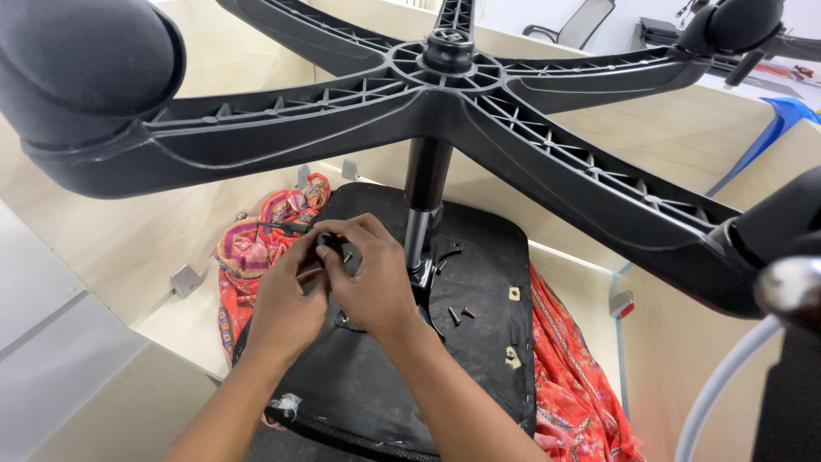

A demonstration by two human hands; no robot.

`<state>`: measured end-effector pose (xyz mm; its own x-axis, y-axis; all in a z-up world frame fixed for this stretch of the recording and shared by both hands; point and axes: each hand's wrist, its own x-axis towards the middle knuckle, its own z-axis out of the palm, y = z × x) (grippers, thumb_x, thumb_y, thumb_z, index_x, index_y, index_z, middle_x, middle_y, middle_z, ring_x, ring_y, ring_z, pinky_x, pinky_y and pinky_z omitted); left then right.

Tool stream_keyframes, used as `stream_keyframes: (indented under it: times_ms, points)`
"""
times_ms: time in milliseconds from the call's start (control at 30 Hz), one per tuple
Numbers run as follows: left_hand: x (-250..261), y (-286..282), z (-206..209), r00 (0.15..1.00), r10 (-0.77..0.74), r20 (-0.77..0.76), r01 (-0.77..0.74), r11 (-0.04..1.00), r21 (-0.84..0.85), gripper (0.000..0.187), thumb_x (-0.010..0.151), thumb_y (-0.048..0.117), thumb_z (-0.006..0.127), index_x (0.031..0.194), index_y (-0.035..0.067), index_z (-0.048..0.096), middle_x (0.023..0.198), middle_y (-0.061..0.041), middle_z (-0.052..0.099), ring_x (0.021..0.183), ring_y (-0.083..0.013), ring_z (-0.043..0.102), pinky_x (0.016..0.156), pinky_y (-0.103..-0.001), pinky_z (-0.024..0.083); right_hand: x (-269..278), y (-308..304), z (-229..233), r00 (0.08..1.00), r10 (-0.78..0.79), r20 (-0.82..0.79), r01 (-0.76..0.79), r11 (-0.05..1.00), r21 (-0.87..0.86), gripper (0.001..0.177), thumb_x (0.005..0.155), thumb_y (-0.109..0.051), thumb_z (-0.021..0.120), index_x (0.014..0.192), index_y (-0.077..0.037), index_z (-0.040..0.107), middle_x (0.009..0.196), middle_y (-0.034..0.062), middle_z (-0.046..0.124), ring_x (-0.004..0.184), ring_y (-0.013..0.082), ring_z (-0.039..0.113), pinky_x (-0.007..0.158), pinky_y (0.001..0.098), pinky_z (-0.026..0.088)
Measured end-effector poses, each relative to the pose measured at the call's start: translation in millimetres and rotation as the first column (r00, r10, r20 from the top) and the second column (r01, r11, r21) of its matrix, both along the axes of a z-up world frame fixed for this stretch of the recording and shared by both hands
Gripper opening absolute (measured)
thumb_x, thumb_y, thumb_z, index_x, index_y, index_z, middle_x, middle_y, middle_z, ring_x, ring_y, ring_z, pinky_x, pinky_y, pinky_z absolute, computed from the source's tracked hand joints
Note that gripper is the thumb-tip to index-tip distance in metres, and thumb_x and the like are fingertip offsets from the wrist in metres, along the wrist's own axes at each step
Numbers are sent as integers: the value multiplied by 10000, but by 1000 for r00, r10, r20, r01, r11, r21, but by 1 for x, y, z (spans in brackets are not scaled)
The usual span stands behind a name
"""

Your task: The person attaches a black plastic cap to the central gas lift of an inverted office chair base. They repeatedly align and press the cap onto the lift, then use a small metal tool to tighten a screw on the cap, securing it in place.

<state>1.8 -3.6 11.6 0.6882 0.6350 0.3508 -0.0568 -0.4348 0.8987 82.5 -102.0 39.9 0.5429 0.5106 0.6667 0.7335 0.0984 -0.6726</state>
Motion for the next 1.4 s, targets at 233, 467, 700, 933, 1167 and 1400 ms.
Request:
stream_keyframes:
  times_ms: [233, 467, 700, 933, 1167, 1400]
  points:
    - [-3, -10, 9, 983, 178, -36, -177, 983, 45, 315, 892, 82, 684, 1188, -11, 627, 1076, -146, 753, 991, -248, 756, 840, -359, 578, -9, -7, 3, 999, 36, -13, -35, 999, 21, 212, 853, -48, 738, 1064, -28, 731, 1079, 118, 703, 1007, 278, 720, 867, 353, 575]
    - [-7, -14, 1, 998, -7, 57, 10, 998, -62, 423, 879, 46, 615, 1297, 2, 573, 1130, -145, 722, 1047, -228, 744, 843, -326, 584, -16, -9, 7, 1000, 10, -25, -10, 1000, 26, 185, 824, -35, 752, 1009, -38, 764, 1013, 114, 682, 931, 271, 715, 813, 356, 579]
    - [-4, -12, -5, 1000, 25, -6, -25, 1000, -13, 437, 913, 82, 581, 1346, 26, 613, 1179, -164, 744, 1099, -224, 745, 897, -329, 574, -10, -16, 0, 1000, 21, 1, -21, 999, 35, 200, 938, 8, 630, 1126, -21, 692, 1104, 146, 715, 1021, 304, 728, 872, 369, 581]
    - [-1, -18, 4, 991, 131, -37, -124, 979, 164, 393, 897, 162, 676, 1265, 24, 663, 1164, -169, 752, 1061, -263, 731, 802, -375, 564, -5, -20, -6, 998, 64, 16, -64, 998, 1, 276, 965, -43, 626, 1232, -33, 698, 1259, 148, 726, 1176, 309, 698, 989, 380, 543]
    - [-7, -25, 5, 979, 182, -95, -171, 979, 111, 348, 844, 162, 727, 1153, 13, 671, 1089, -146, 759, 990, -251, 738, 823, -366, 569, -11, -27, 3, 997, -56, -51, 53, 996, -75, 185, 826, -121, 792, 1001, -60, 784, 1091, 123, 711, 1047, 275, 705, 830, 360, 568]
    - [-8, -30, 5, 997, -23, 78, 18, 998, 64, 409, 899, 98, 633, 1298, 14, 614, 1220, -135, 726, 1127, -213, 729, 946, -332, 568, -15, -28, 0, 1000, -16, 16, 15, 999, 30, 292, 844, -22, 726, 1135, -39, 713, 1094, 135, 696, 1034, 292, 716, 924, 368, 576]
